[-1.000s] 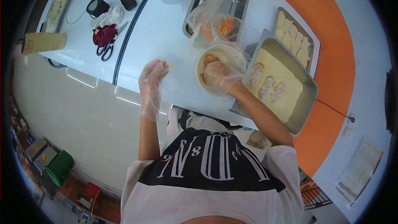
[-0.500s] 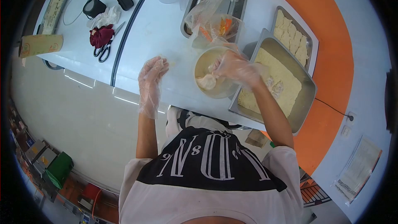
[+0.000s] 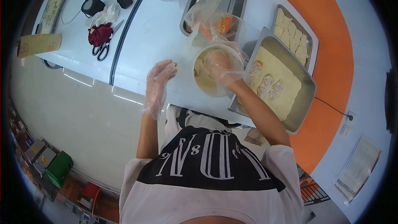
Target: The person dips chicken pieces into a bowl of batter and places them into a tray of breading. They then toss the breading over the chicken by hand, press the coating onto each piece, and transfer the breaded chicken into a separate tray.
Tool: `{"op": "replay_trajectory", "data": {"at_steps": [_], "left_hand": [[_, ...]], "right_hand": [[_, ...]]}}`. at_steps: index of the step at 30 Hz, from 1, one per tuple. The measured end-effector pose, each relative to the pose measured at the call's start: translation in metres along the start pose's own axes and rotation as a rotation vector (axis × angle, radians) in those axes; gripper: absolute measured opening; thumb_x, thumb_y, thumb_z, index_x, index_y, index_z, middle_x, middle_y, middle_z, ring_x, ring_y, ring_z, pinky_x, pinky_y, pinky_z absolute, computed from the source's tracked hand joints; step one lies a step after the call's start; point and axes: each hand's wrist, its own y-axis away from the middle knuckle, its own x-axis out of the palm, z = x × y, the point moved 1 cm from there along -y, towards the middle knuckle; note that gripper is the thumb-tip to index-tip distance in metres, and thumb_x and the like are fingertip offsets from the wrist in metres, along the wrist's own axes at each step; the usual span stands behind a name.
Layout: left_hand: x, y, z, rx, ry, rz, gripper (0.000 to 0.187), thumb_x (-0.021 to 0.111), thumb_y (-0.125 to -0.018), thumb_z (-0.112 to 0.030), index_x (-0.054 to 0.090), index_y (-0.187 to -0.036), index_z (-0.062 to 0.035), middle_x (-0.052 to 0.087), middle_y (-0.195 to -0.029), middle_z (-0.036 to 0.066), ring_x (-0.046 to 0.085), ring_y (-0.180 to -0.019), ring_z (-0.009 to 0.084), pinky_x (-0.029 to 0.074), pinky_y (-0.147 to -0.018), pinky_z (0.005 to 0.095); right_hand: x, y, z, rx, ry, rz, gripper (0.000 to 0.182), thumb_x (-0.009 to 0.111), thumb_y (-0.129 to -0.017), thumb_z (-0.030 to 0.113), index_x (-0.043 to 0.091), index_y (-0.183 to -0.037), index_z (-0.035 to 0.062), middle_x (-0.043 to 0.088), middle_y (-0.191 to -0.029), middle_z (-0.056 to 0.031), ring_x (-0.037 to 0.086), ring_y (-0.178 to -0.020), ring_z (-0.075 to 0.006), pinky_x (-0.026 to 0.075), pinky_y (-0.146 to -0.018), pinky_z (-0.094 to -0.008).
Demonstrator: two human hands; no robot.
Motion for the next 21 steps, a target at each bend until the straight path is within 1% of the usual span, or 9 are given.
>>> {"op": "replay_trajectory", "data": {"at_steps": [2,4,5,7,11,13,16,20,21], "left_hand": [[0.008,0.005,-0.002,-0.008,-0.033,0.015,0.042,0.074,-0.103,-0.024,0.065,-0.134,0.0029,0.073,-0.121,0.014,0.069,-0.109,0.0202,0.053,-0.105,0.0355],[0.012,0.008,-0.003,-0.015,-0.060,0.035,0.043,0.074,-0.102,-0.025,0.065,-0.134,0.0030,0.073,-0.121,0.014,0.070,-0.108,0.0202,0.053,-0.105,0.0356],[0.014,0.010,-0.002,-0.023,-0.077,0.052,0.043,0.074,-0.102,-0.025,0.065,-0.134,0.0033,0.073,-0.121,0.014,0.070,-0.109,0.0205,0.053,-0.105,0.0357],[0.014,0.011,0.000,-0.029,-0.093,0.066,0.044,0.074,-0.102,-0.025,0.065,-0.134,0.0035,0.074,-0.120,0.014,0.070,-0.109,0.0209,0.052,-0.105,0.0358],[0.018,0.015,-0.005,-0.008,-0.118,0.081,0.047,0.075,-0.101,-0.026,0.065,-0.135,0.0043,0.073,-0.120,0.014,0.070,-0.112,0.0221,0.053,-0.105,0.0362],[0.018,0.014,-0.007,-0.001,-0.123,0.073,0.048,0.075,-0.101,-0.027,0.065,-0.135,0.0046,0.073,-0.120,0.015,0.070,-0.113,0.0223,0.053,-0.105,0.0363],[0.012,0.011,-0.006,0.051,-0.123,0.089,0.050,0.076,-0.100,-0.029,0.065,-0.135,0.0050,0.073,-0.121,0.016,0.070,-0.115,0.0226,0.054,-0.105,0.0369],[0.015,0.011,-0.012,0.046,-0.149,0.086,0.050,0.075,-0.101,-0.030,0.065,-0.135,0.0056,0.073,-0.122,0.016,0.070,-0.116,0.0229,0.054,-0.105,0.0372],[0.015,0.011,-0.012,0.048,-0.153,0.083,0.050,0.074,-0.101,-0.030,0.065,-0.134,0.0058,0.073,-0.122,0.016,0.070,-0.115,0.0229,0.054,-0.105,0.0373]], "right_hand": [[0.010,-0.005,-0.001,0.027,-0.087,-0.098,0.022,0.064,-0.087,0.014,0.073,-0.096,-0.0038,0.074,-0.108,-0.0295,0.073,-0.109,-0.0434,0.056,-0.093,-0.0530],[0.013,-0.003,0.004,0.061,-0.022,0.150,0.018,0.065,-0.086,0.011,0.074,-0.089,-0.0037,0.074,-0.104,-0.0299,0.073,-0.106,-0.0432,0.057,-0.093,-0.0525],[0.011,0.004,0.006,0.062,-0.020,0.149,0.018,0.065,-0.086,0.011,0.074,-0.089,-0.0037,0.074,-0.104,-0.0299,0.073,-0.106,-0.0432,0.057,-0.093,-0.0525],[0.003,0.019,0.015,0.037,0.014,0.304,0.016,0.066,-0.086,0.010,0.074,-0.084,-0.0034,0.076,-0.101,-0.0272,0.073,-0.104,-0.0435,0.058,-0.093,-0.0502],[0.011,0.027,-0.015,-0.048,0.189,0.159,0.013,0.066,-0.085,0.009,0.073,-0.083,-0.0024,0.076,-0.096,-0.0239,0.073,-0.099,-0.0422,0.059,-0.091,-0.0501],[-0.028,0.028,0.000,-0.210,0.260,0.016,0.011,0.067,-0.083,0.009,0.072,-0.081,-0.0006,0.075,-0.091,-0.0206,0.073,-0.094,-0.0394,0.058,-0.087,-0.0513],[-0.087,0.047,0.033,-0.308,0.229,-0.072,0.009,0.067,-0.083,0.010,0.071,-0.082,0.0021,0.074,-0.088,-0.0187,0.072,-0.091,-0.0368,0.058,-0.085,-0.0498],[-0.104,0.053,0.044,-0.182,0.148,-0.003,0.010,0.066,-0.085,0.011,0.071,-0.081,0.0025,0.072,-0.083,-0.0204,0.071,-0.085,-0.0388,0.058,-0.084,-0.0501],[-0.099,0.053,0.048,-0.128,0.195,0.091,0.011,0.064,-0.087,0.009,0.072,-0.085,0.0024,0.073,-0.085,-0.0217,0.073,-0.087,-0.0400,0.059,-0.085,-0.0512]]}}
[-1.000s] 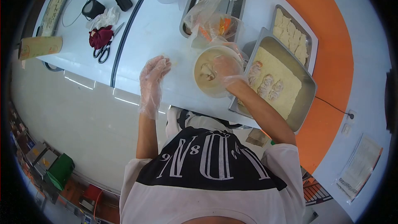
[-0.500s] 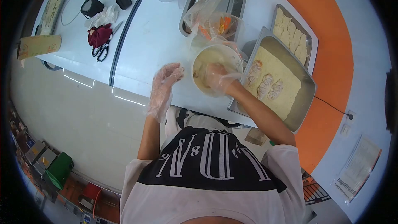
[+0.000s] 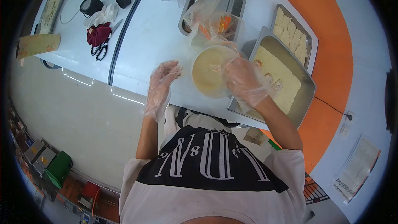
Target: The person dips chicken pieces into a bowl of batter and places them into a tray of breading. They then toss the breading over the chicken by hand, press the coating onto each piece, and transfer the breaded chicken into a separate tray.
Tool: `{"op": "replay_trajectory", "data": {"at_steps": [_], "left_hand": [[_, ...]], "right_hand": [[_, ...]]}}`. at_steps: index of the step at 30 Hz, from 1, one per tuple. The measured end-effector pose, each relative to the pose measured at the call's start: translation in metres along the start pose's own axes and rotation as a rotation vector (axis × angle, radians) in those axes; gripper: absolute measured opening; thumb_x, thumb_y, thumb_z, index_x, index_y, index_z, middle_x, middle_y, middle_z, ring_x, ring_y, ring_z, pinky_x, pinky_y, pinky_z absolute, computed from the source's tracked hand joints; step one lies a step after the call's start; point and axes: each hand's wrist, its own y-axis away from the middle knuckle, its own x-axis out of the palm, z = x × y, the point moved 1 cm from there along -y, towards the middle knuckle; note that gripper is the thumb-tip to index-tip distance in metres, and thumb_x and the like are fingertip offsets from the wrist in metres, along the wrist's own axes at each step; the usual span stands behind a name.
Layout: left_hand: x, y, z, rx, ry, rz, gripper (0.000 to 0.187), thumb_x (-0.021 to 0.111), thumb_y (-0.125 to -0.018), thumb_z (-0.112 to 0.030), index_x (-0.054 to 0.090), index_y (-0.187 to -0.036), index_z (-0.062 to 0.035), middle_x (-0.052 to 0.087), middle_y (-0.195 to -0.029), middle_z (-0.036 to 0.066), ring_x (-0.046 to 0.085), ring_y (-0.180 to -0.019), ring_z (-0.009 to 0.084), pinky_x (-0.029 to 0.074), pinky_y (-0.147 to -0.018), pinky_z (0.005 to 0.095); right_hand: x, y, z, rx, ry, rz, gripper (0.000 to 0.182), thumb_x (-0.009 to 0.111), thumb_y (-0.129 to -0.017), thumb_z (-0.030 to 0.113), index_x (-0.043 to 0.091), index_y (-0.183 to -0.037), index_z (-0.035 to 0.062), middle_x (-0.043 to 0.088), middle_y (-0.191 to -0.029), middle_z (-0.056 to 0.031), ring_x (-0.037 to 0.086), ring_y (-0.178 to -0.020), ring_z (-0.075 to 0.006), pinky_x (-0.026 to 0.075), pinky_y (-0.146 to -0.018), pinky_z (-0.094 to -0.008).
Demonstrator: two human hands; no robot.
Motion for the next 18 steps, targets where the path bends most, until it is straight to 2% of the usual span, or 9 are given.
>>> {"op": "replay_trajectory", "data": {"at_steps": [2,4,6,11,13,14,16,17,18], "left_hand": [[0.002,-0.001,0.005,-0.005,0.006,0.007,0.049,0.074,-0.101,-0.030,0.066,-0.134,0.0058,0.073,-0.122,0.016,0.070,-0.115,0.0229,0.054,-0.105,0.0372],[0.003,-0.003,0.005,-0.007,0.008,0.013,0.049,0.073,-0.102,-0.030,0.066,-0.134,0.0059,0.073,-0.122,0.016,0.070,-0.115,0.0228,0.054,-0.105,0.0372],[0.004,0.001,0.002,-0.004,-0.029,0.040,0.048,0.073,-0.102,-0.029,0.066,-0.134,0.0057,0.073,-0.122,0.015,0.070,-0.114,0.0226,0.054,-0.105,0.0371],[0.005,0.003,0.003,-0.003,-0.001,0.029,0.047,0.073,-0.102,-0.029,0.066,-0.133,0.0058,0.072,-0.120,0.015,0.070,-0.114,0.0224,0.053,-0.105,0.0370],[0.002,0.003,0.004,0.005,0.006,0.024,0.048,0.074,-0.102,-0.029,0.066,-0.133,0.0059,0.072,-0.120,0.015,0.070,-0.114,0.0222,0.054,-0.105,0.0369],[0.001,0.003,0.004,-0.004,0.009,0.015,0.047,0.074,-0.102,-0.029,0.066,-0.133,0.0060,0.072,-0.120,0.015,0.069,-0.113,0.0219,0.054,-0.105,0.0367],[0.001,0.004,0.003,-0.014,0.012,0.005,0.047,0.074,-0.102,-0.029,0.066,-0.133,0.0060,0.072,-0.120,0.015,0.069,-0.113,0.0216,0.054,-0.105,0.0366],[0.002,0.004,0.000,-0.021,0.011,0.000,0.047,0.073,-0.102,-0.029,0.066,-0.134,0.0059,0.072,-0.121,0.015,0.069,-0.112,0.0214,0.054,-0.105,0.0365],[0.003,0.004,-0.002,-0.029,0.009,-0.003,0.047,0.073,-0.103,-0.029,0.066,-0.134,0.0058,0.072,-0.121,0.014,0.069,-0.112,0.0212,0.054,-0.105,0.0365]], "right_hand": [[0.022,-0.001,-0.003,0.050,0.042,0.099,0.012,0.063,-0.090,0.008,0.073,-0.088,0.0023,0.074,-0.086,-0.0230,0.074,-0.088,-0.0413,0.059,-0.087,-0.0522],[0.080,-0.005,-0.018,-0.125,-0.081,0.062,0.012,0.065,-0.088,0.009,0.075,-0.087,0.0024,0.074,-0.087,-0.0246,0.074,-0.084,-0.0428,0.060,-0.083,-0.0524],[0.102,-0.020,-0.015,-0.024,-0.185,0.155,0.013,0.067,-0.087,0.010,0.077,-0.088,0.0020,0.075,-0.090,-0.0248,0.074,-0.084,-0.0418,0.059,-0.081,-0.0504],[0.051,-0.033,0.002,0.099,-0.532,0.277,0.017,0.071,-0.085,0.014,0.077,-0.088,-0.0017,0.077,-0.093,-0.0251,0.075,-0.084,-0.0375,0.058,-0.080,-0.0449],[0.029,-0.033,-0.007,0.266,-0.667,0.233,0.024,0.083,-0.081,0.019,0.078,-0.095,-0.0001,0.075,-0.085,-0.0167,0.072,-0.085,-0.0266,0.055,-0.088,-0.0395],[0.026,-0.028,-0.015,0.263,-0.665,0.234,0.024,0.083,-0.081,0.019,0.078,-0.095,-0.0001,0.075,-0.085,-0.0167,0.072,-0.085,-0.0266,0.055,-0.088,-0.0395],[0.020,-0.019,-0.029,0.047,-0.779,-0.062,0.023,0.078,-0.086,0.022,0.076,-0.092,0.0000,0.075,-0.084,-0.0187,0.073,-0.086,-0.0345,0.056,-0.089,-0.0431],[0.022,-0.020,-0.029,0.048,-0.779,-0.062,0.023,0.078,-0.086,0.022,0.076,-0.092,0.0000,0.075,-0.084,-0.0187,0.073,-0.086,-0.0345,0.056,-0.089,-0.0431],[0.023,-0.022,-0.029,0.066,-0.520,-0.083,0.024,0.076,-0.089,0.024,0.076,-0.093,0.0000,0.075,-0.088,-0.0202,0.073,-0.088,-0.0386,0.055,-0.090,-0.0456]]}}
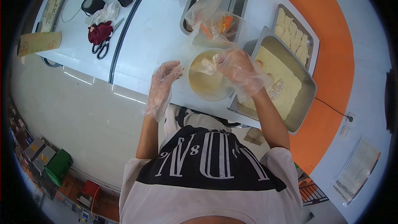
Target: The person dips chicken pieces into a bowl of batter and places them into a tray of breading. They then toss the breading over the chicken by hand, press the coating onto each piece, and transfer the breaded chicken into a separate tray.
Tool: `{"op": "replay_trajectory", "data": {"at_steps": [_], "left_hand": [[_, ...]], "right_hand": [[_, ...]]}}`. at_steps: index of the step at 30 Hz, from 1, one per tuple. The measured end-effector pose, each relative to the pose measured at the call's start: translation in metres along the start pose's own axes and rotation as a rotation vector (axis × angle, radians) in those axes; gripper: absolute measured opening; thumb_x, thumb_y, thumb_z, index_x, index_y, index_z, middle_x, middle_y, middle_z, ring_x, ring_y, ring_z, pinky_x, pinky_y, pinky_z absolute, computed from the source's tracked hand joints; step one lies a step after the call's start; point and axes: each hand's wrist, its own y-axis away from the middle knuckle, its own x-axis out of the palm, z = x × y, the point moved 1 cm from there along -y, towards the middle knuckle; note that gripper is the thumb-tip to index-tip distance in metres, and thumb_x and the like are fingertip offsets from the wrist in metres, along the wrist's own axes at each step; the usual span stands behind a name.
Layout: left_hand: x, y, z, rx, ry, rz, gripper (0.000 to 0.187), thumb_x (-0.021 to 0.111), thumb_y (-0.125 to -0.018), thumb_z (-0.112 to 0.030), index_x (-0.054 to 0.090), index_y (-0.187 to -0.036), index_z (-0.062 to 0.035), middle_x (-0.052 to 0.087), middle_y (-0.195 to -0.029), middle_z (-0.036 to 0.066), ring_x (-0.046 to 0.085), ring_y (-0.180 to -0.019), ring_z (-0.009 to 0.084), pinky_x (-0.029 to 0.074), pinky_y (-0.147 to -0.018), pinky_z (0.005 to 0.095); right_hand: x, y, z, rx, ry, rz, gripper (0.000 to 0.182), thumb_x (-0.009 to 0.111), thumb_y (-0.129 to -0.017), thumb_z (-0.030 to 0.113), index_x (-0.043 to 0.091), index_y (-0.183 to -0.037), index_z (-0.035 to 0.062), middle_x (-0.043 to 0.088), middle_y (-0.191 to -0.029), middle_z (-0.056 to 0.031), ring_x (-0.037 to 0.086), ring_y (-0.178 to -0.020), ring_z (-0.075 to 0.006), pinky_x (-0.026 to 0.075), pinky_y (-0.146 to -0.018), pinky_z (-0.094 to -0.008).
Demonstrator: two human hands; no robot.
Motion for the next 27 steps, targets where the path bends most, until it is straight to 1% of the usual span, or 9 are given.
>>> {"op": "replay_trajectory", "data": {"at_steps": [1,4,8,10,13,20,22,26,27], "left_hand": [[-0.001,-0.001,0.001,0.002,-0.001,0.003,0.047,0.073,-0.103,-0.029,0.066,-0.134,0.0058,0.072,-0.121,0.014,0.069,-0.112,0.0212,0.054,-0.105,0.0365],[-0.005,-0.002,0.004,0.022,-0.029,0.038,0.046,0.072,-0.103,-0.027,0.066,-0.134,0.0059,0.072,-0.119,0.014,0.069,-0.112,0.0211,0.054,-0.106,0.0366],[-0.008,0.001,0.006,-0.058,-0.085,0.154,0.042,0.073,-0.101,-0.020,0.066,-0.134,0.0049,0.072,-0.115,0.011,0.068,-0.109,0.0186,0.055,-0.102,0.0345],[-0.004,-0.002,0.013,-0.109,-0.089,0.202,0.042,0.076,-0.099,-0.017,0.066,-0.134,0.0045,0.072,-0.112,0.009,0.067,-0.107,0.0162,0.055,-0.099,0.0322],[0.000,0.001,0.020,-0.052,-0.156,0.143,0.045,0.080,-0.097,-0.019,0.067,-0.133,0.0034,0.070,-0.105,0.005,0.066,-0.098,0.0142,0.054,-0.090,0.0298],[0.002,0.002,0.015,-0.070,-0.150,0.123,0.045,0.083,-0.094,-0.021,0.068,-0.131,0.0023,0.068,-0.102,0.004,0.065,-0.095,0.0132,0.053,-0.087,0.0288],[0.002,0.003,0.015,-0.074,-0.137,0.136,0.046,0.083,-0.094,-0.021,0.068,-0.131,0.0022,0.068,-0.103,0.004,0.065,-0.095,0.0132,0.053,-0.087,0.0288],[0.005,0.005,0.010,-0.075,-0.175,0.123,0.044,0.081,-0.095,-0.019,0.067,-0.130,0.0022,0.068,-0.105,0.006,0.067,-0.096,0.0146,0.053,-0.088,0.0289],[0.005,0.004,0.010,-0.070,-0.195,0.115,0.043,0.080,-0.096,-0.019,0.067,-0.130,0.0025,0.068,-0.106,0.007,0.068,-0.097,0.0155,0.054,-0.089,0.0291]], "right_hand": [[0.001,-0.003,0.002,-0.001,0.259,-0.031,0.026,0.073,-0.091,0.026,0.075,-0.093,0.0001,0.075,-0.092,-0.0217,0.072,-0.090,-0.0426,0.055,-0.091,-0.0482],[0.011,0.006,0.026,-0.151,0.301,-0.294,0.014,0.067,-0.093,0.014,0.070,-0.090,0.0004,0.075,-0.088,-0.0187,0.074,-0.087,-0.0373,0.057,-0.080,-0.0471],[0.043,0.010,0.019,-0.230,0.579,-0.182,0.016,0.064,-0.093,0.013,0.071,-0.100,-0.0008,0.074,-0.091,-0.0230,0.073,-0.091,-0.0422,0.057,-0.082,-0.0497],[0.079,0.009,-0.003,-0.143,0.320,0.062,0.016,0.066,-0.091,0.011,0.073,-0.098,-0.0015,0.075,-0.094,-0.0240,0.075,-0.094,-0.0419,0.058,-0.084,-0.0520],[0.110,0.004,-0.019,0.026,0.223,0.192,0.016,0.069,-0.086,0.010,0.076,-0.096,-0.0008,0.076,-0.097,-0.0253,0.076,-0.095,-0.0401,0.058,-0.084,-0.0507],[0.052,0.001,-0.002,0.152,-0.203,0.353,0.024,0.078,-0.082,0.017,0.079,-0.098,0.0000,0.077,-0.100,-0.0247,0.075,-0.093,-0.0360,0.058,-0.087,-0.0445],[0.021,0.007,0.011,0.243,-0.178,0.229,0.027,0.085,-0.079,0.022,0.079,-0.095,0.0014,0.077,-0.085,-0.0114,0.071,-0.079,-0.0184,0.056,-0.079,-0.0363],[-0.019,0.011,0.011,0.086,0.036,0.023,0.024,0.080,-0.085,0.022,0.079,-0.096,0.0013,0.077,-0.085,-0.0148,0.073,-0.077,-0.0236,0.057,-0.078,-0.0379],[-0.025,0.012,0.014,0.073,0.096,-0.083,0.021,0.075,-0.089,0.022,0.078,-0.095,0.0021,0.076,-0.089,-0.0176,0.072,-0.081,-0.0314,0.056,-0.080,-0.0443]]}}
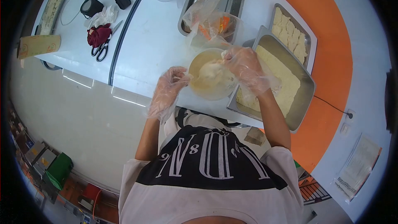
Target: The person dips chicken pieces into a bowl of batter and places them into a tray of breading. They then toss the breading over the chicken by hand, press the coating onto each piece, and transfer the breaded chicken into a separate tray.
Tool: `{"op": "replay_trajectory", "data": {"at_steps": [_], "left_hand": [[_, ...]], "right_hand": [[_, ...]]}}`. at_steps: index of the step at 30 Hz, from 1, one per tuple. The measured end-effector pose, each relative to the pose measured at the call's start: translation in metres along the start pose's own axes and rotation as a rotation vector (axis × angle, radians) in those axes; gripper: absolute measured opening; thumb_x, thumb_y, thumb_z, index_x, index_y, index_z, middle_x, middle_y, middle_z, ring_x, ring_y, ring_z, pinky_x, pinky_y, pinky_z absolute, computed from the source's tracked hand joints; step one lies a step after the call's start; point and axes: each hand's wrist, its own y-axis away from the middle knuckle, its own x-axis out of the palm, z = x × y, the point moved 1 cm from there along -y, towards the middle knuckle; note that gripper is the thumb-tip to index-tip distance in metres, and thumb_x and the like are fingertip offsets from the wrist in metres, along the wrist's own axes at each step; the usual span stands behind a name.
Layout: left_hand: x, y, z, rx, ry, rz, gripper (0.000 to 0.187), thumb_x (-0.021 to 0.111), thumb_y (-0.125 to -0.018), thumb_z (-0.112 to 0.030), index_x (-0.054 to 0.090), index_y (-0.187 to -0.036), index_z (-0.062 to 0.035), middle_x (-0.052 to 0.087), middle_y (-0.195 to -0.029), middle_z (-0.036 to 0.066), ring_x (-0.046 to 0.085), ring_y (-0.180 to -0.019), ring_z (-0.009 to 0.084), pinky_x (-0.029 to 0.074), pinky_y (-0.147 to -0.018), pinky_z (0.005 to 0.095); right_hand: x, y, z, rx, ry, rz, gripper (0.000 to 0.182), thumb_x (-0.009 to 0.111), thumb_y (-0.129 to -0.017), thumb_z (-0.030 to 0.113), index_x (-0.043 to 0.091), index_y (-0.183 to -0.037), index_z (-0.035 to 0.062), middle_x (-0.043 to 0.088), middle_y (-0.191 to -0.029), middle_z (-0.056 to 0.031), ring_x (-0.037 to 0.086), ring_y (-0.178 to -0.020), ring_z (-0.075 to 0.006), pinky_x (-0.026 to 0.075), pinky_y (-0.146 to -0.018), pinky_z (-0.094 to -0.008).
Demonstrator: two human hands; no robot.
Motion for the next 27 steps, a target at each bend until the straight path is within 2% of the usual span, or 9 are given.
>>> {"op": "replay_trajectory", "data": {"at_steps": [1,5,8,10,13,16,19,26,27], "left_hand": [[0.000,-0.001,0.000,0.003,0.000,0.004,0.043,0.080,-0.096,-0.019,0.067,-0.130,0.0025,0.068,-0.106,0.007,0.068,-0.097,0.0155,0.054,-0.089,0.0291],[0.007,-0.003,0.005,-0.001,0.022,0.044,0.042,0.076,-0.098,-0.017,0.065,-0.133,0.0040,0.068,-0.112,0.010,0.073,-0.098,0.0191,0.055,-0.088,0.0310],[0.011,-0.002,0.011,0.012,0.056,0.031,0.041,0.073,-0.100,-0.015,0.063,-0.134,0.0050,0.069,-0.115,0.012,0.075,-0.098,0.0205,0.056,-0.087,0.0320],[0.013,-0.003,0.010,0.037,0.088,0.044,0.041,0.071,-0.100,-0.014,0.062,-0.135,0.0054,0.069,-0.116,0.013,0.075,-0.098,0.0208,0.057,-0.086,0.0323],[0.015,-0.004,0.006,0.025,0.031,0.038,0.038,0.070,-0.100,-0.013,0.063,-0.132,0.0061,0.069,-0.118,0.015,0.075,-0.099,0.0222,0.058,-0.089,0.0343],[0.022,0.004,-0.009,0.062,-0.008,0.047,0.038,0.069,-0.100,-0.011,0.063,-0.133,0.0066,0.069,-0.121,0.017,0.074,-0.101,0.0240,0.059,-0.093,0.0365],[0.030,0.011,-0.015,0.054,-0.048,0.011,0.038,0.069,-0.102,-0.012,0.063,-0.134,0.0066,0.070,-0.122,0.017,0.072,-0.106,0.0248,0.059,-0.096,0.0378],[0.027,0.019,-0.004,0.167,-0.075,-0.065,0.056,0.072,-0.103,-0.027,0.058,-0.146,0.0065,0.066,-0.130,0.019,0.070,-0.113,0.0276,0.056,-0.103,0.0397],[0.028,0.021,-0.004,0.169,-0.112,-0.121,0.057,0.071,-0.104,-0.027,0.056,-0.148,0.0066,0.065,-0.131,0.019,0.070,-0.113,0.0283,0.056,-0.103,0.0398]], "right_hand": [[-0.005,0.000,0.002,-0.011,0.056,-0.106,0.020,0.070,-0.093,0.022,0.077,-0.094,0.0029,0.075,-0.092,-0.0205,0.072,-0.085,-0.0391,0.056,-0.081,-0.0507],[0.000,0.009,0.015,0.058,0.134,-0.114,0.023,0.067,-0.095,0.023,0.077,-0.097,0.0022,0.075,-0.093,-0.0220,0.072,-0.086,-0.0409,0.056,-0.081,-0.0517],[0.015,0.031,0.019,-0.091,-0.035,-0.091,0.026,0.065,-0.097,0.024,0.076,-0.101,0.0011,0.074,-0.093,-0.0235,0.072,-0.087,-0.0419,0.056,-0.080,-0.0521],[0.024,0.043,0.031,-0.182,-0.159,0.023,0.025,0.071,-0.093,0.024,0.076,-0.099,-0.0005,0.073,-0.088,-0.0238,0.072,-0.081,-0.0410,0.057,-0.080,-0.0478],[0.024,0.046,0.034,-0.230,-0.085,0.091,0.030,0.072,-0.093,0.029,0.075,-0.100,0.0003,0.073,-0.090,-0.0243,0.072,-0.084,-0.0429,0.056,-0.083,-0.0493],[0.012,0.024,0.016,-0.143,0.174,0.054,0.039,0.075,-0.090,0.038,0.075,-0.099,0.0006,0.073,-0.090,-0.0248,0.072,-0.084,-0.0441,0.056,-0.084,-0.0494],[-0.018,0.005,-0.007,-0.091,0.033,-0.172,0.048,0.077,-0.088,0.048,0.075,-0.094,0.0003,0.074,-0.090,-0.0246,0.071,-0.085,-0.0451,0.056,-0.082,-0.0485],[-0.093,0.031,-0.010,-0.113,-0.021,-0.165,0.047,0.086,-0.083,0.047,0.077,-0.089,0.0005,0.075,-0.089,-0.0210,0.073,-0.086,-0.0380,0.057,-0.081,-0.0446],[-0.110,0.042,-0.010,-0.151,0.031,-0.171,0.036,0.083,-0.082,0.038,0.077,-0.087,0.0019,0.074,-0.086,-0.0200,0.072,-0.081,-0.0371,0.057,-0.079,-0.0436]]}}
